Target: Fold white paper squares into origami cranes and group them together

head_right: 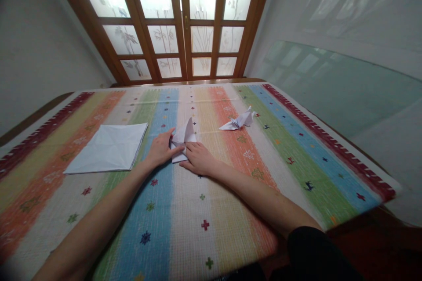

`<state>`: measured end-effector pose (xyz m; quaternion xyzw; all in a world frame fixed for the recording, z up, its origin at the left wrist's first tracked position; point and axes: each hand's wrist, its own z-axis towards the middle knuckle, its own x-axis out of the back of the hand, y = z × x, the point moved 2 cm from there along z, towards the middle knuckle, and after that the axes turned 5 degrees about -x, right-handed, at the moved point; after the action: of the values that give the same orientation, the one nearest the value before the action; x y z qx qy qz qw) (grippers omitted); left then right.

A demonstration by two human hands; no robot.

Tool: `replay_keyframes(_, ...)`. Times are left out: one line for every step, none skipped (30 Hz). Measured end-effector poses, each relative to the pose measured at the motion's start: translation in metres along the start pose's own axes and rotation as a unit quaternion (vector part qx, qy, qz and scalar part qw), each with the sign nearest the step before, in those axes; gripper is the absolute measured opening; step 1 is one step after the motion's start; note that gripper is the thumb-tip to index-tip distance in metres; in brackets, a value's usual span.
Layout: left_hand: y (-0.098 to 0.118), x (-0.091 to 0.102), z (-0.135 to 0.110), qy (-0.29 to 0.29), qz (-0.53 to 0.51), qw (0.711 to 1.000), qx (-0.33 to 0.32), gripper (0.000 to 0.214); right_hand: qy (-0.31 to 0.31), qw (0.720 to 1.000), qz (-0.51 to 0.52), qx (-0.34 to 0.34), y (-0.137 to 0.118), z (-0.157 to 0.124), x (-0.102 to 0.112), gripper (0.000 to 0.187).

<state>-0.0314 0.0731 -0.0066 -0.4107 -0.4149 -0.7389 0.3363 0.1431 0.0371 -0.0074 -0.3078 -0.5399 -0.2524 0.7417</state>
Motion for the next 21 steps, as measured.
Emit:
replay_keyframes(0.000, -0.001, 0.000, 0.005, 0.007, 1.000, 0.005, 0.075, 0.003, 1.000, 0.007, -0.002, 0.001, -0.003, 0.001, 0.039)
replay_keyframes(0.001, -0.001, -0.001, 0.008, 0.014, 1.000, 0.008, 0.073, 0.009, 1.000, 0.015, -0.007, 0.002, -0.006, 0.003, 0.036)
replay_keyframes(0.001, -0.002, -0.001, 0.008, 0.021, 1.000, 0.008, 0.071, 0.018, 0.999, 0.024, -0.016, 0.004, -0.009, 0.005, 0.033)
replay_keyframes(0.002, -0.002, -0.002, 0.007, 0.028, 1.000, 0.006, 0.070, 0.028, 0.999, 0.032, -0.029, 0.006, -0.012, 0.006, 0.030)
replay_keyframes(0.003, -0.001, -0.003, 0.005, 0.035, 0.999, 0.003, 0.068, 0.038, 0.998, 0.038, -0.045, 0.008, -0.015, 0.008, 0.027)
replay_keyframes(0.005, -0.001, -0.004, 0.003, 0.041, 0.999, 0.000, 0.066, 0.047, 0.996, 0.043, -0.061, 0.010, -0.017, 0.009, 0.024)
replay_keyframes(0.006, 0.000, -0.005, 0.001, 0.047, 0.999, -0.002, 0.064, 0.054, 0.995, 0.045, -0.075, 0.011, -0.019, 0.010, 0.021)
replay_keyframes(0.008, 0.000, -0.006, -0.001, 0.053, 0.999, -0.002, 0.062, 0.059, 0.993, 0.046, -0.086, 0.013, -0.021, 0.011, 0.019)
replay_keyframes(0.009, 0.001, -0.006, -0.004, 0.059, 0.998, -0.001, 0.060, 0.062, 0.992, 0.046, -0.095, 0.013, -0.022, 0.011, 0.017)
replay_keyframes(0.011, 0.001, -0.007, -0.006, 0.065, 0.998, 0.000, 0.057, 0.064, 0.992, 0.045, -0.103, 0.013, -0.022, 0.011, 0.016)
replay_keyframes(0.012, 0.001, -0.007, -0.007, 0.070, 0.998, 0.001, 0.056, 0.067, 0.991, 0.043, -0.110, 0.013, -0.021, 0.011, 0.015)
replay_keyframes(0.012, 0.001, -0.007, -0.006, 0.074, 0.997, 0.002, 0.055, 0.070, 0.990, 0.040, -0.118, 0.013, -0.021, 0.011, 0.016)
replay_keyframes(0.013, 0.000, -0.007, -0.004, 0.078, 0.997, 0.002, 0.055, 0.074, 0.989, 0.036, -0.126, 0.013, -0.020, 0.010, 0.017)
replay_keyframes(0.013, 0.000, -0.007, -0.001, 0.081, 0.997, 0.002, 0.055, 0.079, 0.988, 0.033, -0.133, 0.012, -0.018, 0.010, 0.019)
replay_keyframes(0.013, -0.001, -0.008, 0.002, 0.085, 0.996, 0.002, 0.056, 0.083, 0.986, 0.027, -0.140, 0.012, -0.016, 0.009, 0.022)
replay_keyframes(0.013, -0.001, -0.008, 0.004, 0.089, 0.996, 0.003, 0.056, 0.087, 0.985, 0.020, -0.148, 0.012, -0.015, 0.008, 0.023)
replay_keyframes(0.013, -0.001, -0.008, 0.004, 0.092, 0.996, 0.004, 0.056, 0.088, 0.984, 0.012, -0.156, 0.011, -0.013, 0.007, 0.024)
replay_keyframes(0.012, -0.002, -0.008, 0.003, 0.096, 0.995, 0.006, 0.056, 0.087, 0.982, 0.003, -0.165, 0.012, -0.011, 0.006, 0.024)
replay_keyframes(0.012, -0.002, -0.008, 0.003, 0.098, 0.995, 0.008, 0.056, 0.084, 0.981, -0.004, -0.174, 0.012, -0.010, 0.005, 0.023)
replay_keyframes(0.012, -0.002, -0.008, 0.003, 0.098, 0.995, 0.010, 0.056, 0.082, 0.980, -0.007, -0.183, 0.013, -0.009, 0.003, 0.023)
replay_keyframes(0.012, -0.002, -0.008, 0.005, 0.096, 0.995, 0.012, 0.056, 0.082, 0.978, -0.005, -0.192, 0.014, -0.008, 0.002, 0.022)
